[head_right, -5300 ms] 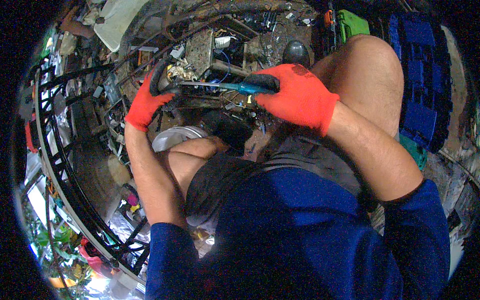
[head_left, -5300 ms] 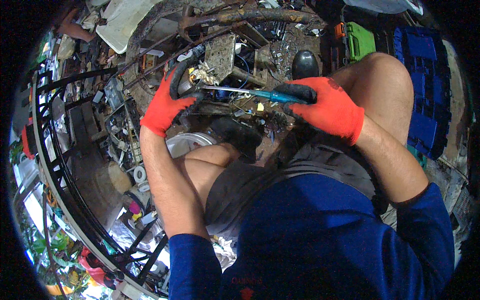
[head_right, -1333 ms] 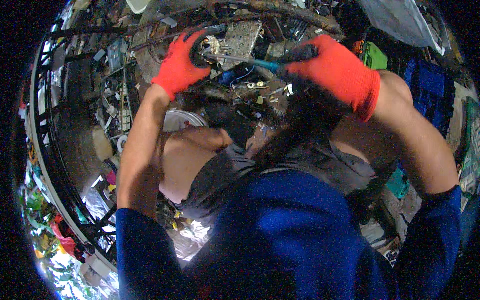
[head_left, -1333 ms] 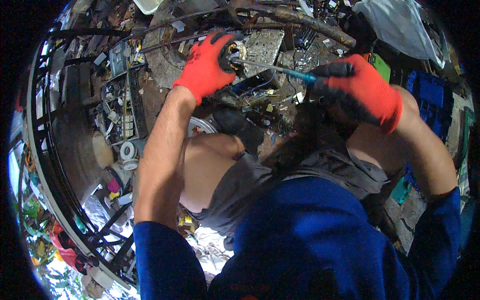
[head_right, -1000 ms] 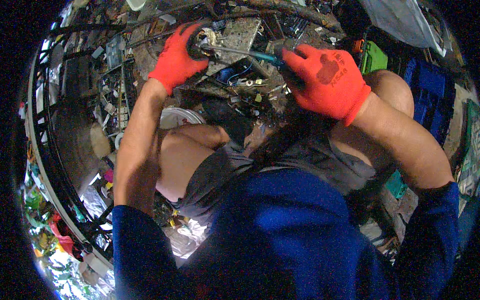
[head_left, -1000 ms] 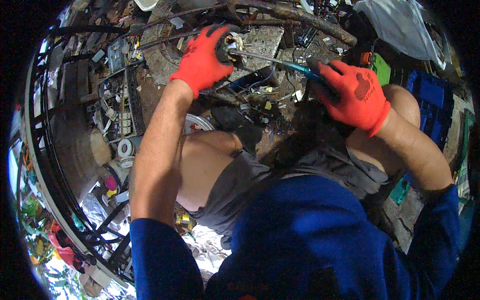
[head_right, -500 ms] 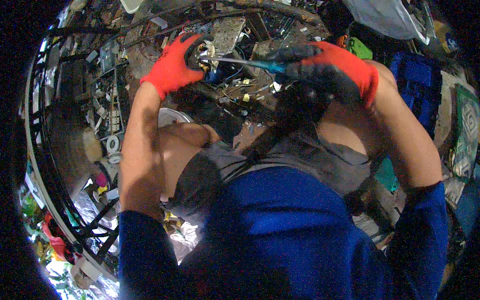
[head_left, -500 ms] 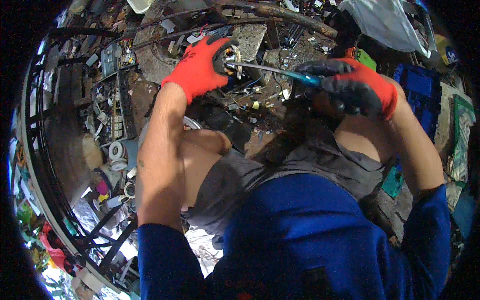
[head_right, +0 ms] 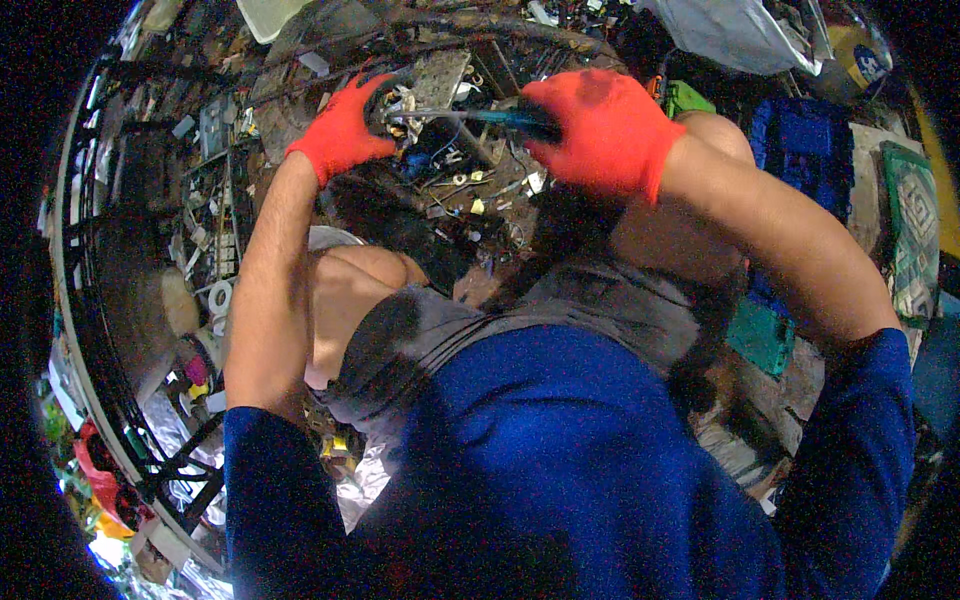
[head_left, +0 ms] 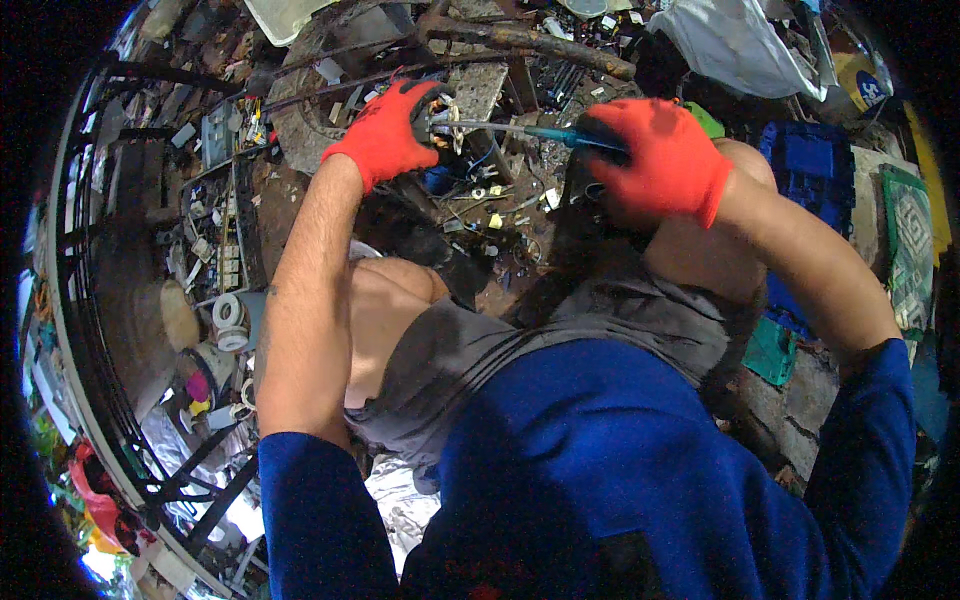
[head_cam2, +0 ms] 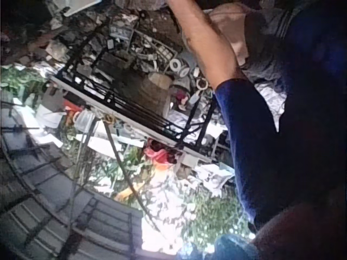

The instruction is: The person sits on the floor and uses pliers to strip wires and remove components from a small electronic device. They then use a screwdriver to pry apart the device's casing and continue to extract internal parts.

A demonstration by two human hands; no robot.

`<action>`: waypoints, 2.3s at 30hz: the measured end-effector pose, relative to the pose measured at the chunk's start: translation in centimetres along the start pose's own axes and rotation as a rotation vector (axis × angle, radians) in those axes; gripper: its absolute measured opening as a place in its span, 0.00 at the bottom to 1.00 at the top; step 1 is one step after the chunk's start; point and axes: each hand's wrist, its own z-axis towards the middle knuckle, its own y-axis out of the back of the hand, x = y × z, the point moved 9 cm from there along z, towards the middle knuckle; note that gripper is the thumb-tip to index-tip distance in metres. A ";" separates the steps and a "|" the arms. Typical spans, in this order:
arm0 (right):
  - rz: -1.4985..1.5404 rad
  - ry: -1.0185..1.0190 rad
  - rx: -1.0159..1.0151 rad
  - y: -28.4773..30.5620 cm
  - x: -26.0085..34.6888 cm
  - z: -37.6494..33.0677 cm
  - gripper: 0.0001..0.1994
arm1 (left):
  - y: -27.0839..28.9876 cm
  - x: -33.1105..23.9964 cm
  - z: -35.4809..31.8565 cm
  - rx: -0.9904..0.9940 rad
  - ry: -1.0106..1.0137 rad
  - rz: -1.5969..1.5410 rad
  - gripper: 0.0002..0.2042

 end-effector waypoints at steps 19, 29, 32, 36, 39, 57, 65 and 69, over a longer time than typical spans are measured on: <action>0.090 0.142 -0.042 3.1 -1.2 2.4 0.19 | 0.0 0.1 0.2 -0.024 -0.016 -0.034 0.47; -0.193 0.020 0.065 2.7 -1.8 3.4 0.26 | -0.6 0.5 0.3 0.031 0.055 -0.050 0.48; -0.273 0.101 0.020 3.0 -0.3 3.4 0.28 | -0.2 0.4 0.3 0.058 0.060 -0.068 0.49; 0.064 -0.029 0.070 2.9 -2.5 3.6 0.29 | -0.9 1.2 0.7 0.064 0.048 -0.041 0.51; 0.034 -0.365 0.281 1.0 -5.6 4.9 0.29 | -1.2 1.4 0.7 0.085 0.051 -0.090 0.51; -0.204 0.003 0.128 2.7 -1.1 3.7 0.30 | -0.3 0.6 0.3 0.042 0.048 -0.078 0.51; 0.250 -0.450 0.193 1.1 -6.6 3.3 0.31 | -0.1 0.6 0.3 -0.001 0.064 -0.003 0.52; 0.117 -0.235 0.161 1.9 -3.5 3.2 0.25 | -0.2 0.6 0.0 -0.008 0.082 0.014 0.52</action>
